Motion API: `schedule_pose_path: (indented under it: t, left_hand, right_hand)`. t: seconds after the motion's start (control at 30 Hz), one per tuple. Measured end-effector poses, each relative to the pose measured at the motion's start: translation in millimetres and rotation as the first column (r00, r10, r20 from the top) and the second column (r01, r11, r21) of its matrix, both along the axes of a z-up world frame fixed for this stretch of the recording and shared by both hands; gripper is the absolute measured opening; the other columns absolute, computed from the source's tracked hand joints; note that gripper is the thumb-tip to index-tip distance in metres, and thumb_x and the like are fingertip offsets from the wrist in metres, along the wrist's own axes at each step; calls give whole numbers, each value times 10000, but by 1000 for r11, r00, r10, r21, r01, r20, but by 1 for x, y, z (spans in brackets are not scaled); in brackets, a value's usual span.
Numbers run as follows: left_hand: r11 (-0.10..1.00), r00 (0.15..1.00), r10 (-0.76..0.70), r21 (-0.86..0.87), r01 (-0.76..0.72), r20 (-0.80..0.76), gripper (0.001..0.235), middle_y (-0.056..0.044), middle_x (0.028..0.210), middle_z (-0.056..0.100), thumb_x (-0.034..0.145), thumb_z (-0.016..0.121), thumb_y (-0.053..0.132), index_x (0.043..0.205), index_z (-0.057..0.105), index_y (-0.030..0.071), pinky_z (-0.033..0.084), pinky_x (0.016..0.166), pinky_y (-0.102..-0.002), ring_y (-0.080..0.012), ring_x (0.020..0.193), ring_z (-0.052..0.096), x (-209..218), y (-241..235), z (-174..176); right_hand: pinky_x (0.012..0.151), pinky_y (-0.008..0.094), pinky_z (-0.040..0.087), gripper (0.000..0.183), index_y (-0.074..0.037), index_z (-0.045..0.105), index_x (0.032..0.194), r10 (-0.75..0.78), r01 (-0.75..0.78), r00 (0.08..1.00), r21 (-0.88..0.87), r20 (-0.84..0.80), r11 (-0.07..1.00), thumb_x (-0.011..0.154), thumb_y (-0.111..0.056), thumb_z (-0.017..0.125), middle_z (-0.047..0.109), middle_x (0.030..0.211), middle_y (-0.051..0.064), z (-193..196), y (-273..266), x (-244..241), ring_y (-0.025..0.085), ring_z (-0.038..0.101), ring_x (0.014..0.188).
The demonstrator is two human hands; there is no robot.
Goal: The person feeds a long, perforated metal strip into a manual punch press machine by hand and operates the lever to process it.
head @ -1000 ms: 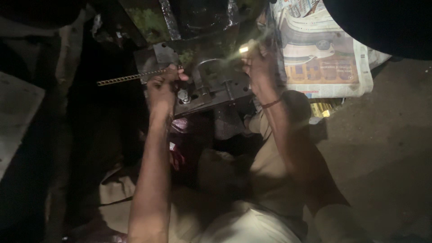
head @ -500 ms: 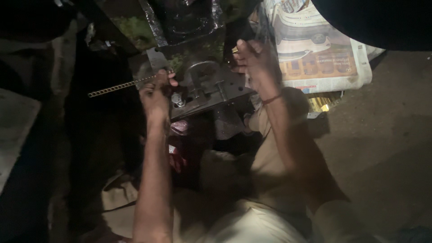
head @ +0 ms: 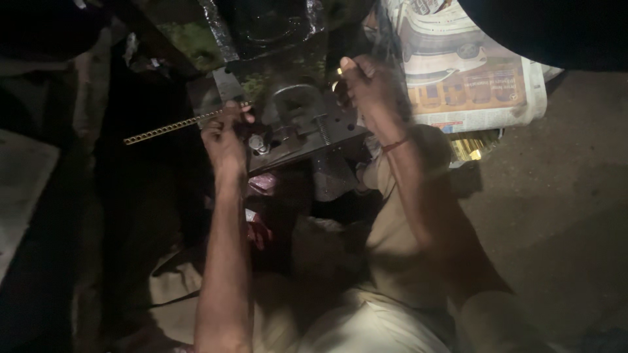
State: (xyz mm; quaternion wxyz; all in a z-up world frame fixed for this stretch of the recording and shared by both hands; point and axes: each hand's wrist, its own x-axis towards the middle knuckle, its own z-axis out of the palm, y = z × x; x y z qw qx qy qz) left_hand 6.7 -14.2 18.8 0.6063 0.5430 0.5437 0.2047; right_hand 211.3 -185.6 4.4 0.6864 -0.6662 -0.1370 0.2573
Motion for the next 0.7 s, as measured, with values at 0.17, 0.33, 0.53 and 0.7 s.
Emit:
schedule_pose_path:
  t: [0.17,0.33,0.53,0.7]
  left_hand:
    - [987,986,-151,66,146,74,322,-51,1104,784,946,674,483,1104,662,202,416,1114,-575,-231,1147,660,1,-2,8]
    - [979,973,-183,117,167,143,344,-37,851,770,979,662,420,989,767,93,511,1010,-442,-185,979,724,3,1,-1]
    - [976,979,-181,110,190,-90,323,-52,851,677,1034,703,396,1009,775,83,539,844,-445,-205,822,588,6,2,1]
    - [997,961,-75,-9,80,268,269,2,876,786,956,667,265,1221,627,284,544,956,-368,-162,882,731,4,-4,10]
  right_hand:
    - [429,254,485,250,-73,613,875,32,-28,998,73,-54,997,1039,-256,655,596,640,15,-12,1,5,114,620,503]
    - [428,244,480,267,-85,609,868,32,-33,999,22,41,999,1064,-264,641,595,668,-11,-21,2,9,95,603,511]
    - [415,238,451,248,-79,626,879,17,-17,999,-1,30,1000,1054,-254,624,607,647,-3,-16,7,7,89,600,499]
    - [442,231,537,250,-144,684,961,69,-45,993,-231,99,972,1054,-348,572,525,636,-22,-3,1,-5,72,477,478]
